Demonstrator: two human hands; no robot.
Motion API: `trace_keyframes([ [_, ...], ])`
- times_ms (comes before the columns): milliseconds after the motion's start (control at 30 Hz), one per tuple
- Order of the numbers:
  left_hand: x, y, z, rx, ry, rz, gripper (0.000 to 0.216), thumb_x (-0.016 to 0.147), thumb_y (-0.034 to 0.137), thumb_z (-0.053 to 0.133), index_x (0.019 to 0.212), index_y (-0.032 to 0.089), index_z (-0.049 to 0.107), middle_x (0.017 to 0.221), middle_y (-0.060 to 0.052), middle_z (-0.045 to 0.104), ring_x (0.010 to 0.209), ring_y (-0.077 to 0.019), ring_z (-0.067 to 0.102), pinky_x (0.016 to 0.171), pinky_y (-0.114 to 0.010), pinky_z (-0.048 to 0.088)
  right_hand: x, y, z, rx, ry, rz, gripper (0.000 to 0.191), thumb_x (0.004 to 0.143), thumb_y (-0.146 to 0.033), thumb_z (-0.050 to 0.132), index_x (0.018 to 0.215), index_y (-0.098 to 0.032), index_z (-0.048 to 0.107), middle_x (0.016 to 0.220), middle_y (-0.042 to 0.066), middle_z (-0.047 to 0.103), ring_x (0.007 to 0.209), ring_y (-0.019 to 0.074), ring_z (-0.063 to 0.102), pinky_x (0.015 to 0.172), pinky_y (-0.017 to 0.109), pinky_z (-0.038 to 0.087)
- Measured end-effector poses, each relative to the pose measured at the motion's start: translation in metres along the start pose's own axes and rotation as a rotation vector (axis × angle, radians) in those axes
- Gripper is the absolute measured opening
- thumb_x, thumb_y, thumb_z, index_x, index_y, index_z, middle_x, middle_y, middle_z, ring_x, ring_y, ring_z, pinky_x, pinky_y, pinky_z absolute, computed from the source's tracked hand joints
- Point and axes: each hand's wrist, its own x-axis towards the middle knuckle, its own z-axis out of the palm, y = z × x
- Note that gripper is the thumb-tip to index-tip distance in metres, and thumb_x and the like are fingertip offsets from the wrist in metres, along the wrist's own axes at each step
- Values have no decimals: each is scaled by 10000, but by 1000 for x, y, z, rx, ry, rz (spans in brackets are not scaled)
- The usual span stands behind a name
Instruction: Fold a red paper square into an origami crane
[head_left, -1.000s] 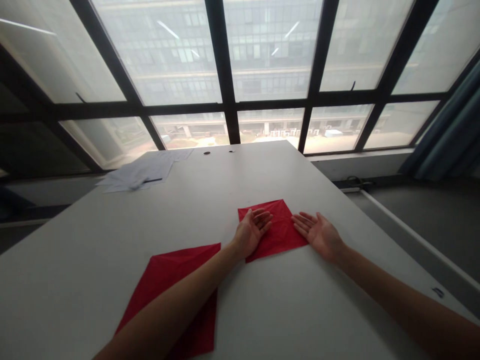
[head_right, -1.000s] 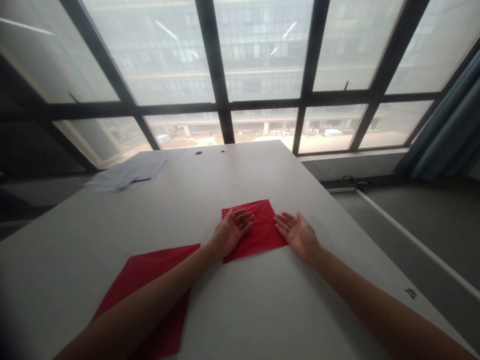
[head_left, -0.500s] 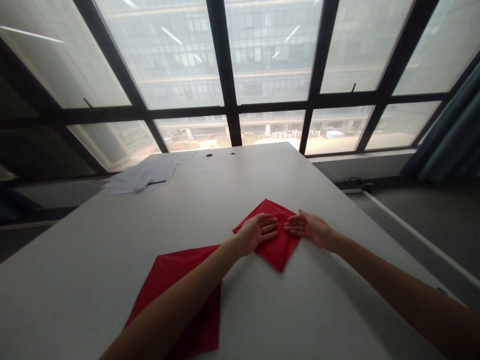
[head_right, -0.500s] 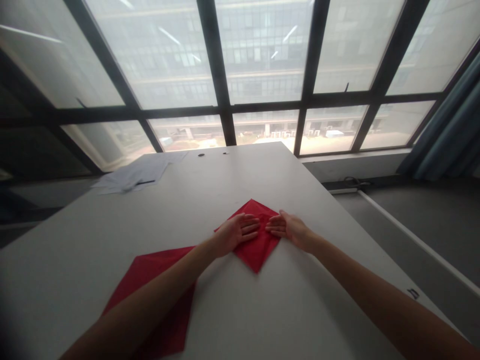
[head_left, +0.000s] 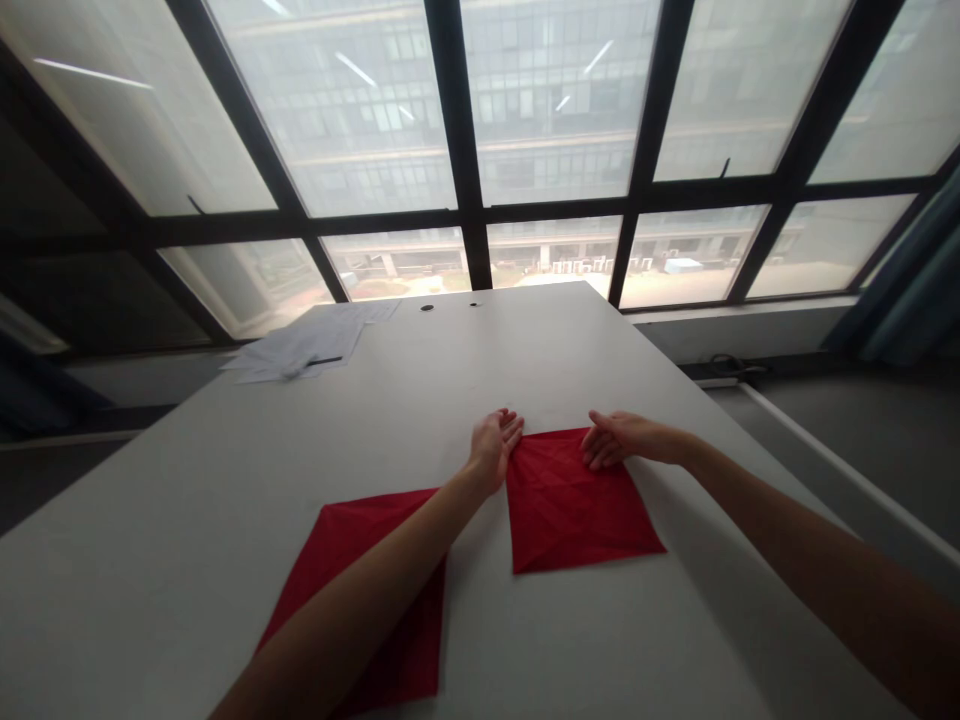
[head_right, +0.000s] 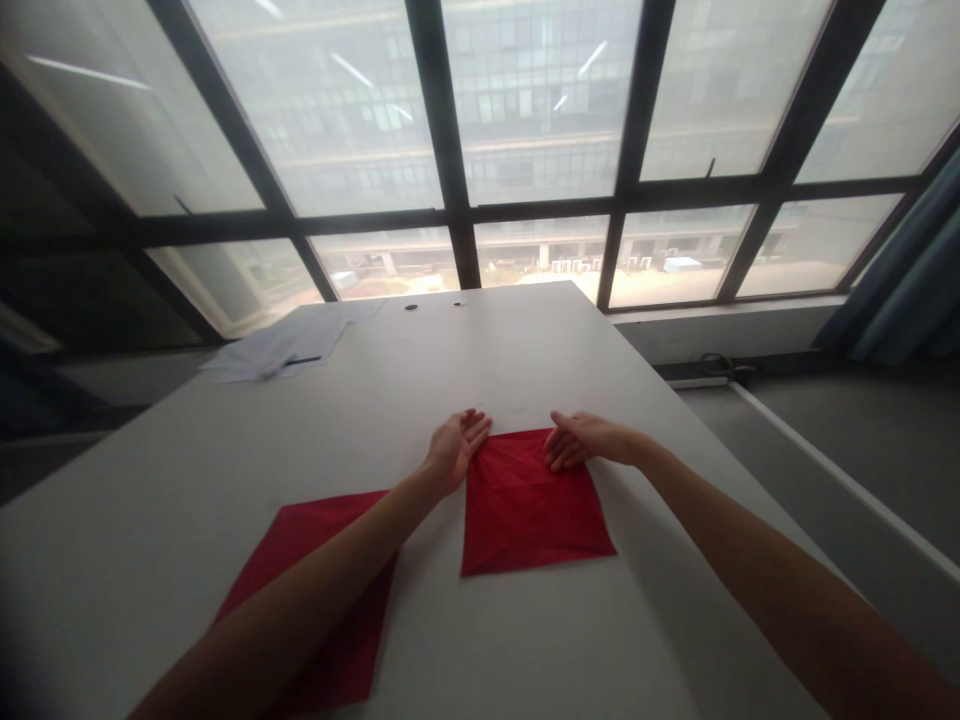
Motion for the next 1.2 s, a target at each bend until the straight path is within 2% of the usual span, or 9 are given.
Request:
trace_keyframes([
  [67,-8,-4,4,-24,-95,31,232,954,180,467,1152,158,585,1329,-145,596,1175,-187,623,1050,-304,471,3,-1,-2,70,-38,-12,545,886,-589,569,864,-68,725,800,181,756,709,232,743,604,280,582],
  [200,-19,-13,6,22,-425,-203,284,964,292,484,1078,85,641,1220,-226,647,1113,-278,654,1022,-407,500,14,-11,2,135,-3,-95,429,881,-467,651,839,-45,715,682,149,742,585,186,713,545,233,549],
  [333,-13,-20,3,20,-304,-156,224,955,219,483,1051,104,650,1238,-198,643,1137,-236,639,1029,-350,503,13,-14,42,443,420,-367,274,972,-312,545,857,-134,719,782,87,766,697,163,720,684,254,581],
  [467,-9,-22,1,-16,-275,-113,238,974,238,467,1044,94,643,1256,-206,625,1158,-232,628,1031,-335,507,-6,16,83,860,321,-285,388,1019,-382,392,1001,-131,687,1050,137,745,1018,214,703,952,363,553],
  [600,-8,-23,0,-33,-267,-125,283,990,292,453,1090,93,629,1308,-211,592,1193,-246,611,1024,-338,519,-32,44,60,964,529,-226,434,1034,-398,307,1041,-116,636,1078,192,719,1068,232,689,942,380,566],
  [767,-7,-23,0,-42,-249,-131,289,995,303,450,1125,102,613,1313,-211,587,1216,-244,599,1024,-337,520,-53,33,27,928,733,-326,436,1027,-402,303,1001,-138,650,1033,177,731,1085,226,680,990,362,541],
  [867,-6,-24,-1,-47,-261,-135,299,996,312,452,1126,95,613,1315,-223,581,1215,-246,600,1019,-330,522,-48,27,50,949,612,-420,454,1024,-427,299,1015,-152,660,1110,156,723,1145,226,652,1034,370,513],
  [967,-4,-25,-2,-60,-279,-124,312,996,319,452,1142,90,608,1311,-229,582,1210,-244,603,1014,-328,525,-41,35,75,963,432,-284,449,1020,-444,324,1036,-145,658,1104,170,725,1151,251,651,1013,426,529],
  [1200,-3,-25,-2,-48,-264,-131,343,1005,329,415,1163,81,590,1333,-229,566,1201,-250,609,1001,-338,535,-70,53,44,923,689,-179,393,1024,-322,311,1009,-122,649,976,192,745,1026,247,708,969,407,559],
])
